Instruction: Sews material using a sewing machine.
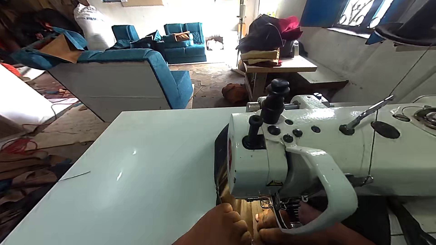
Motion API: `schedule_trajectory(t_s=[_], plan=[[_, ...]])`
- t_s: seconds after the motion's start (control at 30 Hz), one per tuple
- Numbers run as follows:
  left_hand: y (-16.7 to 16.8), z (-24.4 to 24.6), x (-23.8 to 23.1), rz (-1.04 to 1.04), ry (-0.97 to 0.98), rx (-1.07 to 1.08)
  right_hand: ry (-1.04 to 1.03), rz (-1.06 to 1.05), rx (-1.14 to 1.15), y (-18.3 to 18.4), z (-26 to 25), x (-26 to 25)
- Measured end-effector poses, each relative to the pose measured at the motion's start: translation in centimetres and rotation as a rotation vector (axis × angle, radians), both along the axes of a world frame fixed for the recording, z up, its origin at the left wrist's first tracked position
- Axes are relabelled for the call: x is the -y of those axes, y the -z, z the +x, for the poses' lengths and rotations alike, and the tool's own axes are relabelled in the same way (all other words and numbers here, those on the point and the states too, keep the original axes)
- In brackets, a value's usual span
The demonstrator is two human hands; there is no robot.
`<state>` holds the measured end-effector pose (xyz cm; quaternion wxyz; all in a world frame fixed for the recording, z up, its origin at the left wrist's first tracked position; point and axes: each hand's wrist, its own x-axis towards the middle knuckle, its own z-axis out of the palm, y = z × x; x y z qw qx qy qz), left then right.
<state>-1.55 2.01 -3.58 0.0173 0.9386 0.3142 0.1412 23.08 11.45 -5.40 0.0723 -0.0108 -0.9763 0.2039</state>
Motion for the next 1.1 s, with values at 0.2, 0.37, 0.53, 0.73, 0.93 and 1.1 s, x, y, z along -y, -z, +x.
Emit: schedule_trajectory(t_s=[0.2,0.37,0.53,0.73,0.93,1.1], plan=[[-0.4,0.0,0.2,-0.014,-0.026,-0.023,0.001,0.029,-0.024,0.5,-0.2,0.2],[0.1,0.6,0.3,0.045,-0.146,-0.007,0.115,-0.059,0.026,-0.2,-0.1,0.4],[1.1,0.9,-0.2,0.204,-0.218,-0.001,0.305,-0.150,0.109,-0.7,-0.1,0.0],[1.5,1.2,-0.6,0.278,-0.278,-0.023,0.347,-0.108,0.107,-2.1,0.1,0.4],[1.4,1.3,-0.7,0.236,-0.296,-0.010,0.384,-0.081,0.081,-1.5,0.5,0.2],[2.4,1.7,-0.6,0.233,-0.301,0.147,0.386,0.310,-0.175,-1.6,1.6,2.1]])
